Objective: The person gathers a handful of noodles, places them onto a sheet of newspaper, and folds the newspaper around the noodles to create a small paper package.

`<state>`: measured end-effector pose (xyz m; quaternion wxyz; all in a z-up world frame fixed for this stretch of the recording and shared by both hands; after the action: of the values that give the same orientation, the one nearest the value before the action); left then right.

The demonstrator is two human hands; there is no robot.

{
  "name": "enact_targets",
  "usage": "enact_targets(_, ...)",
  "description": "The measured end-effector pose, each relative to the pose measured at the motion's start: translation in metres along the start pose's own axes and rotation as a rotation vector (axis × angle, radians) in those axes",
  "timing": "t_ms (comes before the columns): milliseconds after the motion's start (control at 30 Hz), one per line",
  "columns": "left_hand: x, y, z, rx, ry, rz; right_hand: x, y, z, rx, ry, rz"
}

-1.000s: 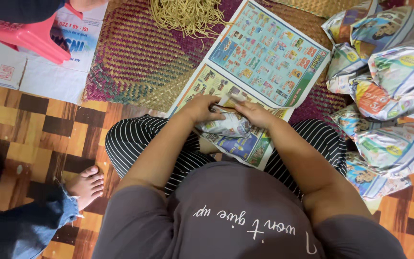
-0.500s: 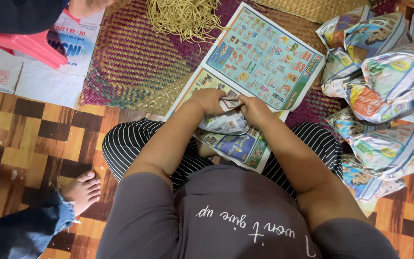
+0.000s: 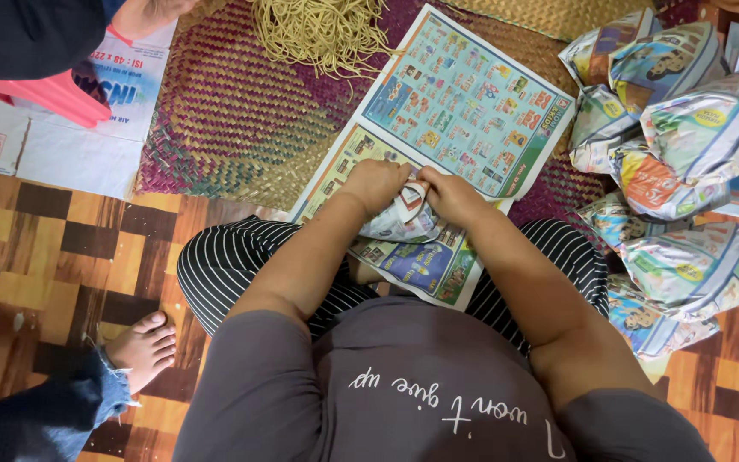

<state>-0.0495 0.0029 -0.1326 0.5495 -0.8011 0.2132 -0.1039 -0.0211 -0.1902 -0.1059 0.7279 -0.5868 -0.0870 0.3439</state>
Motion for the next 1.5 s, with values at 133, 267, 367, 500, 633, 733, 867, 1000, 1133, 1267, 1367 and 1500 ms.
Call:
enact_targets(133,-0.011,0.002,-0.001,0.079,0.081,-0.206,-0.003,-0.010,-0.004,0.298,0.103,0.154)
enact_targets(267,-0.009,0.002,-0.007,0.214,0.146,-0.350,0.011,-0.020,0.002,0.249,0.037,0.183)
enact_targets(367,-0.017,-0.003,-0.013,0.230,0.152,-0.395,0.033,-0.014,0.004,0.082,-0.041,0.188)
enact_targets(500,-0.008,-0.006,-0.009,0.138,0.070,-0.357,0.044,-0.005,0.009,-0.050,0.004,0.170)
enact_targets(633,-0.004,-0.027,0.005,-0.543,-0.402,-0.026,0.044,0.006,0.022,-0.255,-0.036,0.019)
enact_targets(733,-0.003,-0.027,0.014,-0.565,-0.504,0.058,0.039,0.010,0.022,-0.257,-0.027,-0.009)
enact_targets(867,0.003,-0.012,0.013,-0.284,-0.361,0.016,0.037,0.006,0.015,-0.001,0.104,0.094)
enact_targets(1000,0.002,-0.012,0.011,-0.232,-0.328,-0.037,0.047,-0.003,0.010,0.141,0.055,0.116)
enact_targets(1133,-0.002,-0.017,0.007,-0.358,-0.375,-0.039,0.067,-0.008,0.020,-0.129,0.053,0.187)
enact_targets(1267,-0.002,-0.011,0.001,-0.380,-0.442,-0.044,0.083,-0.002,0.037,-0.372,0.058,0.205)
enact_targets(1367,-0.024,-0.014,-0.003,-0.484,-0.490,-0.005,0.102,0.004,0.042,-0.351,0.176,0.255)
enact_targets(1500,-0.031,-0.017,-0.006,-0.347,-0.336,-0.164,0.082,-0.002,0.027,-0.169,0.207,0.166)
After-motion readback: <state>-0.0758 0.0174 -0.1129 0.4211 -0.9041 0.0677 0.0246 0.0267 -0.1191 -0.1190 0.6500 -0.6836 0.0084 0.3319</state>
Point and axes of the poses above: each hand's wrist, its own x-axis towards the middle knuckle, its own y-axis out of the palm, z = x × y, the point moved 1 cm from there along x, towards the middle knuckle, and after that the axes turned 15 degrees about -x, right-handed, at the moved point
